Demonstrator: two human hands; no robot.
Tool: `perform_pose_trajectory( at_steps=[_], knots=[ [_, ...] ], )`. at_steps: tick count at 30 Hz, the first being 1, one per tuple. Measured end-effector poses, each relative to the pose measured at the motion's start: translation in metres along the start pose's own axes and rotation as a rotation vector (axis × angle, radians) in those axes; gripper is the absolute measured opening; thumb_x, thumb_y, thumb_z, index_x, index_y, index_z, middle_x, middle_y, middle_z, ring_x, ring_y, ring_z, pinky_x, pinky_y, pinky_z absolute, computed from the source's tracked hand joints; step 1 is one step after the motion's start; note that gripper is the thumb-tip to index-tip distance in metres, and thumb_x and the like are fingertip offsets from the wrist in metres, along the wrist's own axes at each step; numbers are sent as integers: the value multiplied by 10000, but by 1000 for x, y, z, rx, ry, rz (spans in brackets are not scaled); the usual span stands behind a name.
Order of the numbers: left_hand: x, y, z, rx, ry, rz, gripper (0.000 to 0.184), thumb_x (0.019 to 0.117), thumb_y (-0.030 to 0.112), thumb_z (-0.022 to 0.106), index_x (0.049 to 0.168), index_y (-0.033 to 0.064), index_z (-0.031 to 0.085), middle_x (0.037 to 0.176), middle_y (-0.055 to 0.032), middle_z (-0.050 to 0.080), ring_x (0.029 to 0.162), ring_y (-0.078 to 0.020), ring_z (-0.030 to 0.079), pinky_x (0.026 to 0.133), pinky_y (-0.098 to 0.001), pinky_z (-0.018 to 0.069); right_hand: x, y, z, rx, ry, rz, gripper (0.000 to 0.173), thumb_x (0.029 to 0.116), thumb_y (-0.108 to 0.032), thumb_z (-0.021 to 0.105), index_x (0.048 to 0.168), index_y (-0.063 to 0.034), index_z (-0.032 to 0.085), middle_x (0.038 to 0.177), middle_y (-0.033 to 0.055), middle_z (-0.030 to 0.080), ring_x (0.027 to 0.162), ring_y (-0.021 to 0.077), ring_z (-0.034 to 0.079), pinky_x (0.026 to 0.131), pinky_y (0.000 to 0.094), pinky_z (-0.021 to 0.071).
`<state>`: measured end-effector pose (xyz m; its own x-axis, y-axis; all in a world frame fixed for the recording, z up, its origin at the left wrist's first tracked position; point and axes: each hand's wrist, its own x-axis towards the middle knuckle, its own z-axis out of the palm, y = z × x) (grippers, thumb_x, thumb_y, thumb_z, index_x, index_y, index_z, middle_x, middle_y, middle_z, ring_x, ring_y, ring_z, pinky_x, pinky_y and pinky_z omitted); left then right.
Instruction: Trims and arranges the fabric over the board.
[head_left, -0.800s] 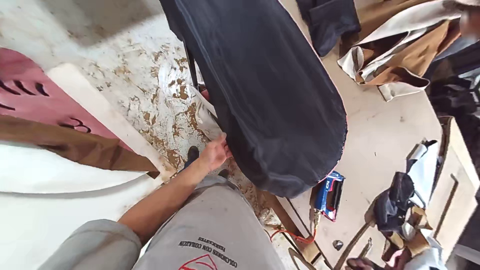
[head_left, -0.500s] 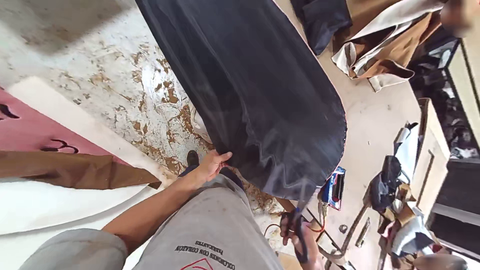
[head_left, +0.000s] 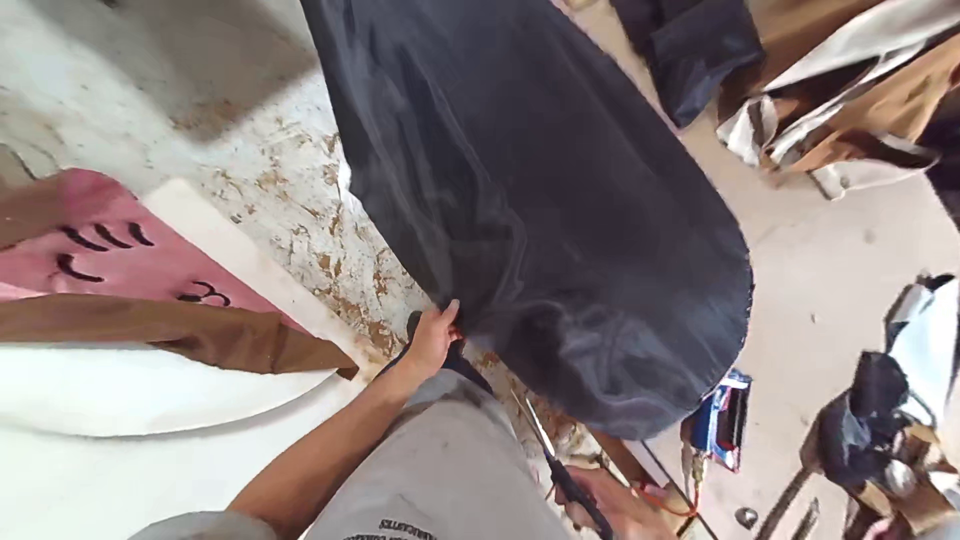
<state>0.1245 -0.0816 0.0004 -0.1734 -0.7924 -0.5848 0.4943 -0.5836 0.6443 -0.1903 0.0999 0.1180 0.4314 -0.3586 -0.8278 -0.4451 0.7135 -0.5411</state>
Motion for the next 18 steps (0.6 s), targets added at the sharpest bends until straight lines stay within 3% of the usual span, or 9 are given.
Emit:
perform_pose_trajectory(
  at_steps=[2,3,5,7,12,18],
  knots=[
    [-5,-5,2,-100,-145,-41,458,1101,338,324,1413,24,442,1243,-115,683,1137,-226,678,999,-457,561,2,9,-1,7,-52,16,656,802,-738,684,1064,-136,692,798,-42,674,696,78,638,645,317,552],
    [-5,-6,5,-110,-188,-50,427,1090,313,362,1412,38,420,1245,-115,680,1130,-230,682,994,-458,566,5,11,-2,21,-53,13,640,811,-733,682,1054,-141,691,791,-42,676,691,80,643,637,310,553],
    [-7,-5,13,-48,-198,-44,287,1072,191,478,1305,23,485,1119,-112,727,981,-235,736,875,-442,626,12,14,0,51,-14,2,614,817,-722,683,1030,-146,685,765,-54,664,660,67,627,607,281,533],
    [-12,-7,15,64,-195,-1,200,1067,140,507,1204,4,562,1005,-94,752,845,-210,751,757,-399,651,18,15,5,54,26,5,617,804,-733,687,1010,-152,681,743,-60,653,634,61,618,579,271,521],
    [-18,-11,7,288,-116,124,270,1093,204,462,946,54,632,695,20,676,570,-92,648,602,-297,605,42,-2,11,60,52,-66,667,803,-766,666,1020,-136,677,744,-62,657,628,60,629,572,269,539],
    [-17,-17,4,396,-83,146,313,1087,232,480,871,54,621,633,42,630,536,-75,618,580,-282,585,80,-42,26,198,166,-147,598,845,-691,678,1006,-116,651,723,-63,650,591,45,621,510,225,520]
  ],
)
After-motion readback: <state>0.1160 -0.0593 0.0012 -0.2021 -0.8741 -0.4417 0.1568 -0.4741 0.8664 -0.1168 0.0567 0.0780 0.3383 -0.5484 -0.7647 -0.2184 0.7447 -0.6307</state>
